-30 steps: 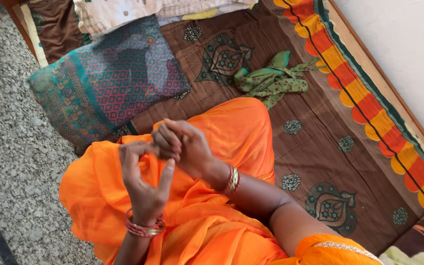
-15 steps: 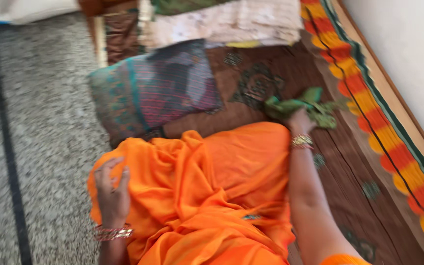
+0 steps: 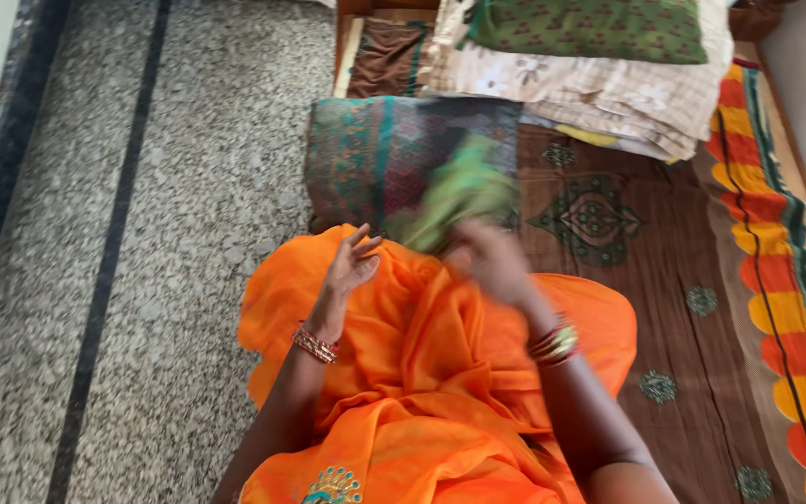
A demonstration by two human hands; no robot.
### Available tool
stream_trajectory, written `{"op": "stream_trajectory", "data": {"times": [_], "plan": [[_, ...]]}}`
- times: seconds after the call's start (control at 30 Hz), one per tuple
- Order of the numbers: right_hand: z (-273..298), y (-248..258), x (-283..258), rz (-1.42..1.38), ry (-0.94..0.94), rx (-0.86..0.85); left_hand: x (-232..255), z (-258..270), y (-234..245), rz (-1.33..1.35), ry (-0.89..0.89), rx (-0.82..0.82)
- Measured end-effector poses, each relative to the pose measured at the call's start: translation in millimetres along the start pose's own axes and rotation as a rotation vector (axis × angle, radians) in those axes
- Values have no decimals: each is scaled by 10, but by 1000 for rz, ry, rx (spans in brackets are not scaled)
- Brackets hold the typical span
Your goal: The person puts a patterned cover onto a pillow and fastens it by hand.
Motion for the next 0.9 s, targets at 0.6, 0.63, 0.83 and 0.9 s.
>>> {"op": "stream_trajectory", "data": {"times": [0.6,0.63,0.83,0.9], "plan": [[-48,-902,-1144,-144,201,-437,500,577,1306,329,-351,488],[-79,-960,-980,-138,151,-454,627,683,1316,302,-398,513],[-667,-1316,235,20,-241,-204,756,1055,1520,387,-471,544],[-684,-1726,516,-28,-374,-367,768,1153,1591,338,-529,531]]}}
Point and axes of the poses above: each hand's wrist, its own z-axis away from the middle knuckle, its own y-axis out of the back of the hand, x = y × z, the point moved 10 cm from there along -z, towards the middle knuckle, and after that the axes turned 13 degrees about y, right-handed, at the moved point
